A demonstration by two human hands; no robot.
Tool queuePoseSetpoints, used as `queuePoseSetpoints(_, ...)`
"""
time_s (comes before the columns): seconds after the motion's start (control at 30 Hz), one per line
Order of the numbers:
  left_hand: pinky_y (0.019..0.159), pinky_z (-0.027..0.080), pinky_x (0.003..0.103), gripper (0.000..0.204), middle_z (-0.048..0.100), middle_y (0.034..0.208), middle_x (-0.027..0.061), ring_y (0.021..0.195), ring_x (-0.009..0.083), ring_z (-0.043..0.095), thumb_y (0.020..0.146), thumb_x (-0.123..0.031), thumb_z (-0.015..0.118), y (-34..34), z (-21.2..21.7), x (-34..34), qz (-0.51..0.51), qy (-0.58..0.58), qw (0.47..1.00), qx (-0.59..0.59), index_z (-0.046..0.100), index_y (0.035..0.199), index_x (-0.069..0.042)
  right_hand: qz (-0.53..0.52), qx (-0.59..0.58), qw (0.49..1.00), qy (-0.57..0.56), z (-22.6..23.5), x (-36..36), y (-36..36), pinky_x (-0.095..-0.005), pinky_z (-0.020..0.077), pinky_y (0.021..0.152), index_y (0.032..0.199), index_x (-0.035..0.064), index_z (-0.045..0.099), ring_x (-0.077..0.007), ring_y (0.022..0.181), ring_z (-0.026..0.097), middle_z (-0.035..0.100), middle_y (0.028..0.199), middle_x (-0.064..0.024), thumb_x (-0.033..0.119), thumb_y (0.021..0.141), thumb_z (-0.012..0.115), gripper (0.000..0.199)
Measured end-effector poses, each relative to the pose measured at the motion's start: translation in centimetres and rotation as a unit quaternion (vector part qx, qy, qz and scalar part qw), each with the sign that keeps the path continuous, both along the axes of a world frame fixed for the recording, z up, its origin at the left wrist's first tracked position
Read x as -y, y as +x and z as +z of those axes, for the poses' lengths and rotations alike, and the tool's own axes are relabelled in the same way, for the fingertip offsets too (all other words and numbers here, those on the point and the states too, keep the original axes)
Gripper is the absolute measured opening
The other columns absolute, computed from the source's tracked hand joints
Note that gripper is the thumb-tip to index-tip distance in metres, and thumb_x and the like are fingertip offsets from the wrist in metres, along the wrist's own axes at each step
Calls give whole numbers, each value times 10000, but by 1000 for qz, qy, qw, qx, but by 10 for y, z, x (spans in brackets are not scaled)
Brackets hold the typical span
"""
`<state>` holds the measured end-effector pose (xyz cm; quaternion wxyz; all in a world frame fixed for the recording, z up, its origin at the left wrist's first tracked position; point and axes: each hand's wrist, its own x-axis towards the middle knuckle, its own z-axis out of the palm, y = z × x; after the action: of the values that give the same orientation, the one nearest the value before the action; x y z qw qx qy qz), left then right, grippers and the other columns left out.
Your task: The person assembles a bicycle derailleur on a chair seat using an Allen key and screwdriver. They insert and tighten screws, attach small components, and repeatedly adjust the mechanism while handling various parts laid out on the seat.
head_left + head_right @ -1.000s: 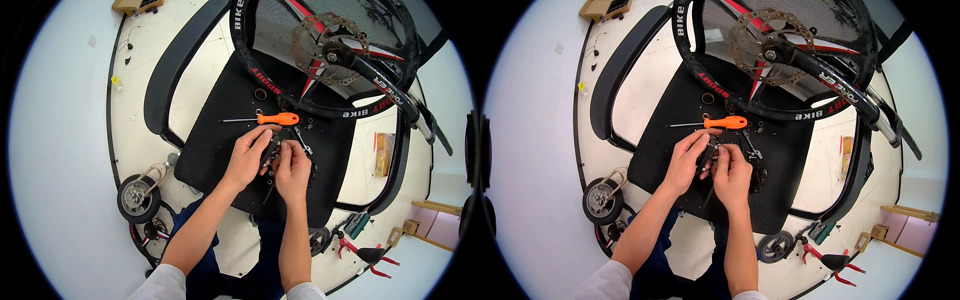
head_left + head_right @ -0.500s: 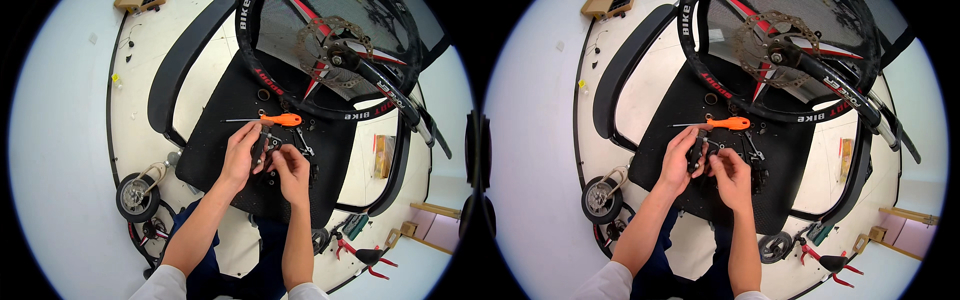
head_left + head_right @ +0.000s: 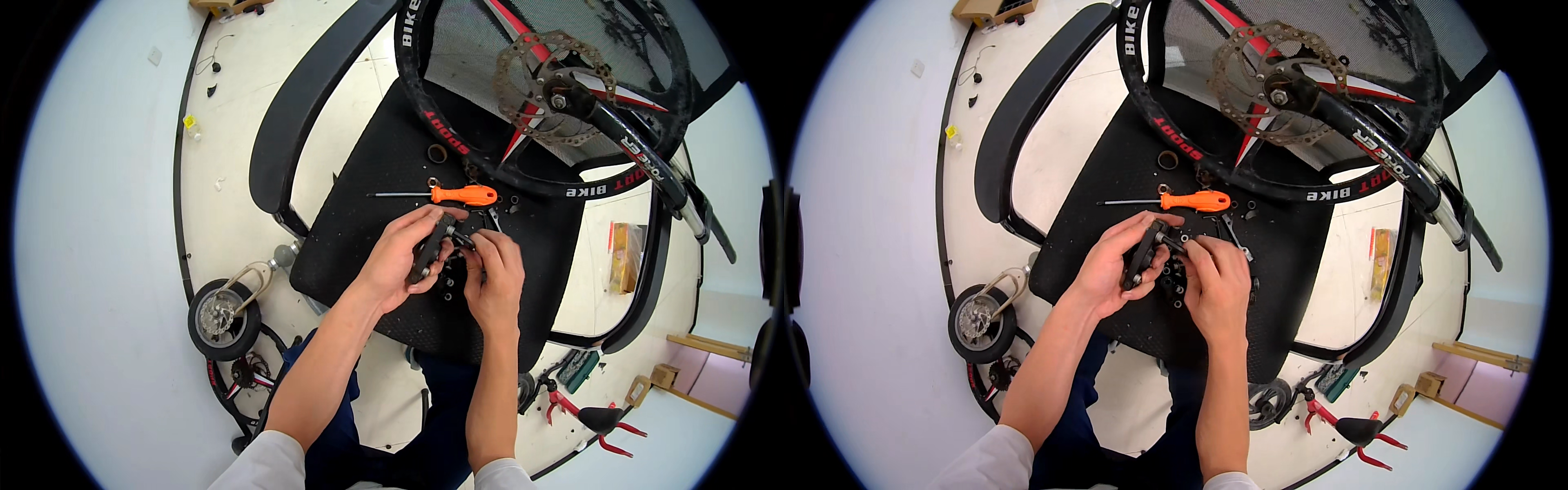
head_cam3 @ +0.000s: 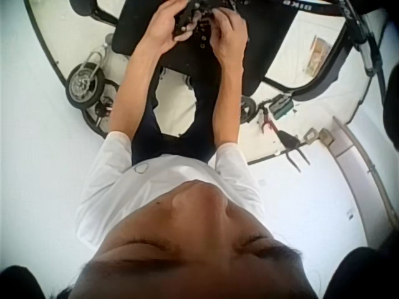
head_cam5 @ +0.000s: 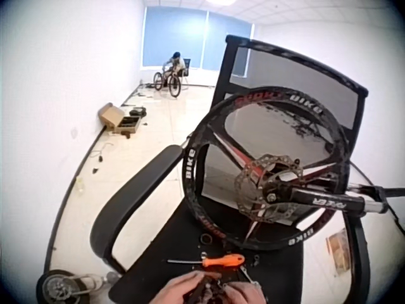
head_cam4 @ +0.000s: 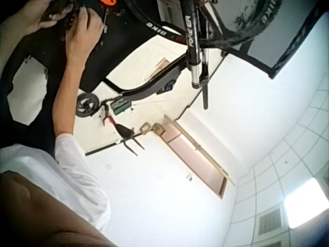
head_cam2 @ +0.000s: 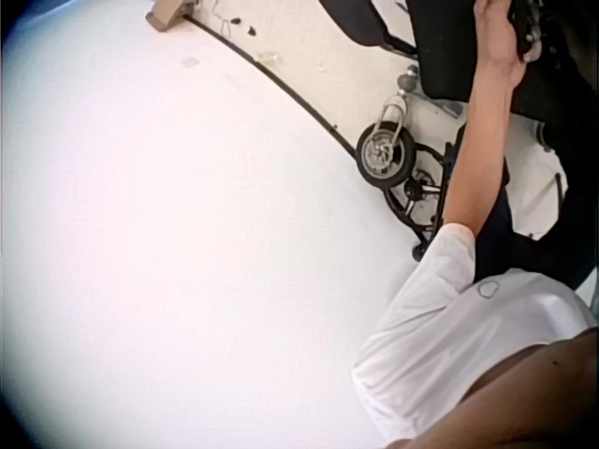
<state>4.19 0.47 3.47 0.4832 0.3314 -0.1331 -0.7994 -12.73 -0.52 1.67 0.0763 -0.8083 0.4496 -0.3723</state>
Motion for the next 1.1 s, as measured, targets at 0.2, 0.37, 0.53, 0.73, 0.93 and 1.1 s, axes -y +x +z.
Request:
queuePoseSetpoints(0.2,341,288,176,369,531,698,44,452,61,437,1033,-257,361,4,-2,-1,-24,-22,999,-15,561,1221,-10,-42,-12,997,71,-10,-6,-16,-322,472,562,949,43,648,-215,625,596,589,720,-57,39,784,733,185)
queuePoseSetpoints(0.37,349,280,163,340,585,752,55,452,33,452,997,-261,437,-3,0,-8,-2,-64,994,93,625,1133,-12,-55,406,800,438,-10,-22,-9,-299,577,682,1036,-66,607,-212,787,687,680,945,-141,28,890,635,176)
queuePoseSetpoints(0.53,511,383,188,297,658,860,62,574,51,537,879,-182,638,-4,-6,-14,8,-245,945,217,641,1130,-23,-40,607,554,568,0,-16,-1,-259,518,707,1108,16,620,-173,877,633,665,959,-84,217,956,565,258)
queuePoseSetpoints(0.73,869,434,274,288,705,914,32,913,106,613,836,-148,686,-16,-10,-15,48,-310,893,322,676,1094,-20,-128,510,597,606,-4,19,1,-216,244,407,903,60,596,-47,466,368,488,628,34,247,980,534,211)
queuePoseSetpoints(0.93,505,382,190,291,592,717,-17,549,29,508,898,-265,680,-22,-17,-12,78,-212,923,310,681,1053,-19,-60,427,754,495,45,56,8,-195,233,404,889,72,568,-20,462,356,527,673,27,238,1015,494,221)
queuePoseSetpoints(1.1,377,250,192,278,492,611,-54,432,8,390,919,-331,663,-16,-17,-4,59,-26,978,200,676,928,-54,1,265,924,276,85,21,25,-180,345,498,925,3,574,-30,560,445,617,808,-41,155,1017,474,204)
